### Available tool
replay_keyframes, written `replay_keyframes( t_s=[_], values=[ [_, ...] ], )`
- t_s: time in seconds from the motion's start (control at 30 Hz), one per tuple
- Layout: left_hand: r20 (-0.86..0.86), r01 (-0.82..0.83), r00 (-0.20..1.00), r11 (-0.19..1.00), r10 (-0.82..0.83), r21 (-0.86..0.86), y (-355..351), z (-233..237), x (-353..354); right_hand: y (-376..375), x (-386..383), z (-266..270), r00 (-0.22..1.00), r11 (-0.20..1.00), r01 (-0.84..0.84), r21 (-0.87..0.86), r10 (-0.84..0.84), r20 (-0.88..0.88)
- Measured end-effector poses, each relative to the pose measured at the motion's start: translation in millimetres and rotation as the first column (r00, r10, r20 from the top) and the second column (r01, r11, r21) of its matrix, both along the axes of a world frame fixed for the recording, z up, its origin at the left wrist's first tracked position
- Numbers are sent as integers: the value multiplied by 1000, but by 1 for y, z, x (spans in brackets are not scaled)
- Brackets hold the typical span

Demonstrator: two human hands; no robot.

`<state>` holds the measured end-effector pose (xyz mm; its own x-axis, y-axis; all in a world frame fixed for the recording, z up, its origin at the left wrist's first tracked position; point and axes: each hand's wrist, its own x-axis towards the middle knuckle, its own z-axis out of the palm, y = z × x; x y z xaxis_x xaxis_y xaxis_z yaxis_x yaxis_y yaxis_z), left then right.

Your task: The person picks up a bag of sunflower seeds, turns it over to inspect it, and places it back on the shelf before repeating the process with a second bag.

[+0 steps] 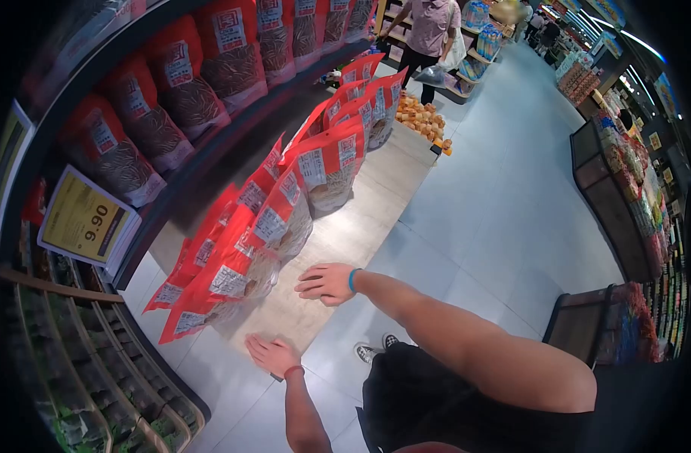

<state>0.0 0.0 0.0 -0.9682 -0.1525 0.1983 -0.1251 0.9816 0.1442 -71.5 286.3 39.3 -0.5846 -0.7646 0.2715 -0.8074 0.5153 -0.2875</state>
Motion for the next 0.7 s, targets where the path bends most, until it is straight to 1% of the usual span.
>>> replay_keyframes(
  t_s=[0.07,0.1,0.2,0.3,0.47,0.7],
  values=[
    [-32,24,999,1000,-24,-4,3,1,5,3,6,5,999,1000,18,-23,-17,36],
    [-56,14,998,1000,-15,-23,-5,0,-10,-4,-8,3,1000,999,7,-42,-7,12],
    [-52,-1,999,999,-1,-44,-1,-1,-3,-3,-2,4,999,1000,21,-5,-21,25],
    [-58,4,998,1000,-6,-27,-2,-4,-4,-3,-3,1,1000,1000,16,23,-16,12],
    [-71,25,997,1000,-24,12,-2,-1,-3,-3,-3,3,1000,1000,9,17,-9,16],
    [-68,31,997,999,-31,6,-2,3,-4,-5,-4,3,1000,999,25,25,-25,16]
  ],
)
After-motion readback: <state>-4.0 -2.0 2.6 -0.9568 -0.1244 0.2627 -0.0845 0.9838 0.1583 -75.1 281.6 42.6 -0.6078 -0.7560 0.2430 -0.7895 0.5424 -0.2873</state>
